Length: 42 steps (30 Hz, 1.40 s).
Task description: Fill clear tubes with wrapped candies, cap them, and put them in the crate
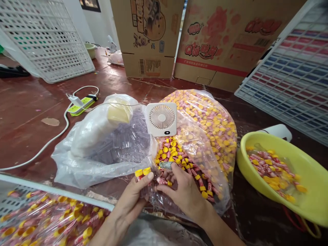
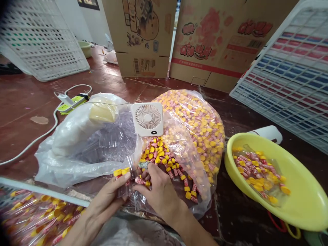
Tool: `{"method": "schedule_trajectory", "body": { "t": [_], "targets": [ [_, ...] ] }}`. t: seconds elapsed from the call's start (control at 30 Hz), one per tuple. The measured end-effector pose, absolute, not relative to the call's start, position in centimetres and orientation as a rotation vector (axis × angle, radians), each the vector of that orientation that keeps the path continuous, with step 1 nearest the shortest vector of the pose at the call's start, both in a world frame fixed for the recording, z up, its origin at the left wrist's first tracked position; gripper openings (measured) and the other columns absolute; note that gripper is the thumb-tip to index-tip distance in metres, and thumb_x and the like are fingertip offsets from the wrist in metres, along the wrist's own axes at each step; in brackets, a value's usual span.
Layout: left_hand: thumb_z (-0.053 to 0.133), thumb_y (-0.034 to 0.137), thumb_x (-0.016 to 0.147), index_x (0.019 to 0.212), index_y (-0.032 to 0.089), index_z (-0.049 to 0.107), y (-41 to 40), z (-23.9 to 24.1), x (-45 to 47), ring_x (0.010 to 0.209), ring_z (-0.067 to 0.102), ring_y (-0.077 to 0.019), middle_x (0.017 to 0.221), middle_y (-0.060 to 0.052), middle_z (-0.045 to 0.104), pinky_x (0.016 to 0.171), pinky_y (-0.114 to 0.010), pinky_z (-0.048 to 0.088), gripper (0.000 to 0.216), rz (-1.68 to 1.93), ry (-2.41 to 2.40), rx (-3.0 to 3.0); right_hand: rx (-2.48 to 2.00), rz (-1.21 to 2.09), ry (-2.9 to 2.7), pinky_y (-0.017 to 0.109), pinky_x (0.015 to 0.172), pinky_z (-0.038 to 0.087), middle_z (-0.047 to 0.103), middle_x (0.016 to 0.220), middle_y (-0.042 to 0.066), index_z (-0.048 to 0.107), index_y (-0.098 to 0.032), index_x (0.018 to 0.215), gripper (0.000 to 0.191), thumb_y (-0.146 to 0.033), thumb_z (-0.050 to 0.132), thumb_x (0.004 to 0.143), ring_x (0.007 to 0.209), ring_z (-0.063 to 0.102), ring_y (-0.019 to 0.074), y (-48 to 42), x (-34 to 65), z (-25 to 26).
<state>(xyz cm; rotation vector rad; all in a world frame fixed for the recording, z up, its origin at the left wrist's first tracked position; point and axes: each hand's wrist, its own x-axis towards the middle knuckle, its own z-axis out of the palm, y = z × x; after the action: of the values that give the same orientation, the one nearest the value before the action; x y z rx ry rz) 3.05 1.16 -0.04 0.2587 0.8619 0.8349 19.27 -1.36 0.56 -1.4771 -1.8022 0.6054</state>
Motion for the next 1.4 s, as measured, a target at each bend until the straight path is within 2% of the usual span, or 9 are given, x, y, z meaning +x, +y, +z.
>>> {"method": "schedule_trajectory", "body": {
  "t": [0.2, 0.33, 0.47, 0.63, 0.77, 0.83, 0.97, 1.27, 1.4],
  "targets": [
    [0.089, 0.023, 0.065, 0.095, 0.012, 0.076, 0.2, -1.4, 4.7, 0.084, 0.075, -0.0253, 0.084, -0.008, 0.080, 0.083, -0.033, 0.059, 0.034, 0.807, 0.857, 0.151, -1.535, 0.393, -1.859, 0.028, 0.069, 0.054, 0.064, 0.079, -0.001, 0.047, -0.024, 0.082, 0.030, -0.018, 0.076, 0.079, 0.073, 0.065, 0.0181, -1.5, 19.7, 0.8],
    [0.089, 0.022, 0.065, 0.097, 0.013, 0.074, 0.1, -1.5, 4.9, 0.084, 0.074, -0.0241, 0.089, -0.007, 0.080, 0.084, -0.033, 0.059, 0.036, 0.834, 0.861, 0.111, -1.551, 0.397, -1.873, 0.032, 0.073, 0.056, 0.063, 0.089, 0.003, 0.050, -0.022, 0.088, 0.030, -0.019, 0.078, 0.077, 0.084, 0.065, 0.0219, -1.8, 19.4, 1.1],
    [0.091, 0.024, 0.062, 0.089, 0.014, 0.074, 0.4, -1.5, 4.5, 0.087, 0.074, -0.0266, 0.088, -0.007, 0.080, 0.082, -0.034, 0.059, 0.034, 0.861, 0.856, 0.097, -1.403, 0.515, -1.969, 0.036, 0.094, 0.054, 0.061, 0.119, 0.009, 0.054, -0.022, 0.109, 0.042, -0.016, 0.079, 0.076, 0.111, 0.062, 0.0237, -1.9, 20.0, 1.0],
    [0.089, 0.024, 0.065, 0.094, 0.014, 0.075, 0.0, -1.6, 4.5, 0.087, 0.075, -0.0266, 0.089, -0.009, 0.080, 0.078, -0.033, 0.059, 0.034, 0.818, 0.805, 0.157, -1.185, 0.373, -2.081, 0.038, 0.096, 0.054, 0.062, 0.119, 0.010, 0.058, -0.022, 0.111, 0.034, -0.025, 0.076, 0.082, 0.113, 0.061, 0.0240, -1.3, 21.3, 0.2],
    [0.090, 0.026, 0.064, 0.096, 0.013, 0.075, -0.8, -1.4, 5.0, 0.080, 0.075, -0.0245, 0.088, -0.010, 0.080, 0.071, -0.029, 0.059, 0.038, 0.704, 0.799, 0.172, -1.221, 0.396, -2.115, 0.050, 0.106, 0.045, 0.053, 0.135, 0.018, 0.052, -0.018, 0.121, 0.065, -0.044, 0.084, 0.071, 0.128, 0.050, 0.0327, -0.5, 21.6, 0.5],
    [0.090, 0.026, 0.064, 0.096, 0.013, 0.075, -1.0, -1.3, 5.0, 0.079, 0.075, -0.0242, 0.089, -0.010, 0.080, 0.071, -0.028, 0.058, 0.039, 0.697, 0.794, 0.175, -1.299, 0.537, -2.134, 0.049, 0.103, 0.047, 0.057, 0.128, 0.018, 0.050, -0.016, 0.119, 0.072, -0.049, 0.086, 0.065, 0.123, 0.053, 0.0327, -0.3, 21.6, 0.7],
    [0.089, 0.027, 0.066, 0.099, 0.012, 0.074, -1.3, -1.5, 4.3, 0.073, 0.073, -0.0215, 0.088, -0.010, 0.079, 0.067, -0.027, 0.057, 0.039, 0.676, 0.774, 0.194, -1.435, 0.736, -2.082, 0.038, 0.080, 0.053, 0.062, 0.099, 0.005, 0.050, -0.020, 0.099, 0.060, -0.047, 0.088, 0.061, 0.092, 0.062, 0.0248, -0.7, 21.7, 0.6],
    [0.093, 0.029, 0.059, 0.092, 0.014, 0.075, -1.7, -1.7, 4.1, 0.067, 0.070, -0.0178, 0.086, -0.009, 0.078, 0.060, -0.024, 0.054, 0.041, 0.658, 0.855, 0.205, -1.468, 0.820, -1.915, 0.033, 0.082, 0.051, 0.061, 0.098, 0.004, 0.052, -0.019, 0.100, 0.053, -0.038, 0.087, 0.065, 0.090, 0.060, 0.0214, -1.1, 20.1, 0.1],
    [0.092, 0.027, 0.056, 0.085, 0.019, 0.075, -2.2, -2.0, 0.0, 0.075, 0.072, -0.0246, 0.084, -0.007, 0.078, 0.065, -0.029, 0.056, 0.035, 0.639, 1.007, 0.329, -1.390, 0.835, -2.164, 0.040, 0.101, 0.047, 0.057, 0.131, 0.014, 0.050, -0.017, 0.125, 0.082, -0.046, 0.089, 0.059, 0.124, 0.053, 0.0293, -1.6, 20.2, 0.4]
  ]
}}
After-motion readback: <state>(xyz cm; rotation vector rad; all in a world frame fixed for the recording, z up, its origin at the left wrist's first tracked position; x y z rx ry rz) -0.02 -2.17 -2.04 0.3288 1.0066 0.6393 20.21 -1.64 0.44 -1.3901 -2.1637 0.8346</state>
